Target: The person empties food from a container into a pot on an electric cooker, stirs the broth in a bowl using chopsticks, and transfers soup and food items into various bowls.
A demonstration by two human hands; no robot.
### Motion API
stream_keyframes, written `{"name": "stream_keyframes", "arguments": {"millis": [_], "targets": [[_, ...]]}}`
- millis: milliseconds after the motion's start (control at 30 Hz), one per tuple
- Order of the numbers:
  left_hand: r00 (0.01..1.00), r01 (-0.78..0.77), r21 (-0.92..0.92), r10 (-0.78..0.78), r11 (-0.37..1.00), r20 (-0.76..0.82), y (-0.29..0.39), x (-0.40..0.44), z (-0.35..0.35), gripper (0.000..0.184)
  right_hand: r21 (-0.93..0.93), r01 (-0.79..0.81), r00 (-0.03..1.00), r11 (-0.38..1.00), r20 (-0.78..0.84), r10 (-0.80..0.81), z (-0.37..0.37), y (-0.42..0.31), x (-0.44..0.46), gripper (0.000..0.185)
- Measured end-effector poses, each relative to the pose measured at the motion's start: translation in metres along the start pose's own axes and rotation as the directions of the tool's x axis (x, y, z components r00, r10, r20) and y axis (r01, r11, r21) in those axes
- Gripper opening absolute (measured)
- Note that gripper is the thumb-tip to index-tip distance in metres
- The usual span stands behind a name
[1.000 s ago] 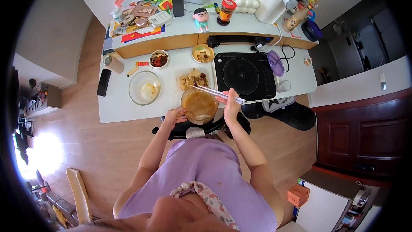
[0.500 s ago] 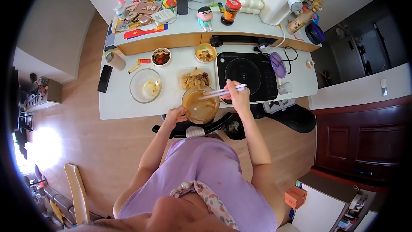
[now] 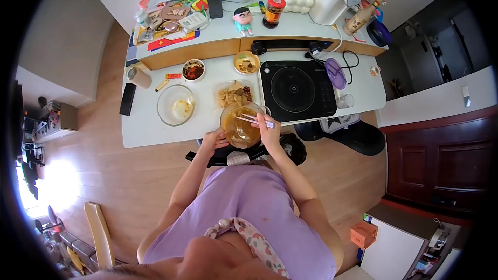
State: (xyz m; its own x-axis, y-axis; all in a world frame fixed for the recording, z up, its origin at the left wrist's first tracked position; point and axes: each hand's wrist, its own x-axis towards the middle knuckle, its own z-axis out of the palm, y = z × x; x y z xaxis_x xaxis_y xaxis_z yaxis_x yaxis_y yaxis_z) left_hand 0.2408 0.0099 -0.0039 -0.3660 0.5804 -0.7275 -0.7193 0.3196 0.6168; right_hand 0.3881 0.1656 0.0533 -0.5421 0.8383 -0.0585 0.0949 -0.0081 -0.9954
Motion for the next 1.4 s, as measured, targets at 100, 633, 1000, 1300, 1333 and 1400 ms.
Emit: {"name": "stream_keyframes", "arguments": {"millis": [100, 633, 1000, 1300, 1333, 1400], "targets": [[1.000, -0.003, 0.007, 0.003, 1.000, 0.003, 0.001, -0.001, 0.000, 0.037, 0.059, -0.022, 0.998, 0.998, -0.057, 0.026, 0.002, 0.000, -0.001, 0.032], [1.000, -0.006, 0.067, 0.004, 0.998, 0.028, 0.003, 0.001, 0.002, 0.038, 0.236, 0.049, 0.978, 0.971, -0.208, 0.002, -0.007, 0.004, -0.014, 0.035], [1.000, -0.007, 0.001, 0.007, 1.000, 0.028, -0.001, 0.004, -0.001, 0.035, 0.081, 0.045, 0.991, 0.996, -0.128, -0.035, -0.019, -0.033, -0.001, 0.035], [0.999, -0.022, 0.039, 0.021, 0.999, 0.027, 0.004, -0.003, 0.003, 0.035, 0.061, -0.067, 0.997, 0.996, -0.045, 0.069, -0.002, -0.005, 0.015, 0.036], [0.999, -0.029, 0.040, 0.028, 0.999, 0.025, 0.005, -0.003, 0.004, 0.035, 0.072, -0.061, 0.997, 0.996, -0.051, 0.065, -0.001, -0.004, 0.014, 0.037], [1.000, -0.023, 0.026, 0.023, 0.999, 0.015, 0.004, -0.002, 0.003, 0.035, 0.079, -0.060, 0.996, 0.995, -0.065, 0.065, -0.001, -0.003, 0.014, 0.039]]}}
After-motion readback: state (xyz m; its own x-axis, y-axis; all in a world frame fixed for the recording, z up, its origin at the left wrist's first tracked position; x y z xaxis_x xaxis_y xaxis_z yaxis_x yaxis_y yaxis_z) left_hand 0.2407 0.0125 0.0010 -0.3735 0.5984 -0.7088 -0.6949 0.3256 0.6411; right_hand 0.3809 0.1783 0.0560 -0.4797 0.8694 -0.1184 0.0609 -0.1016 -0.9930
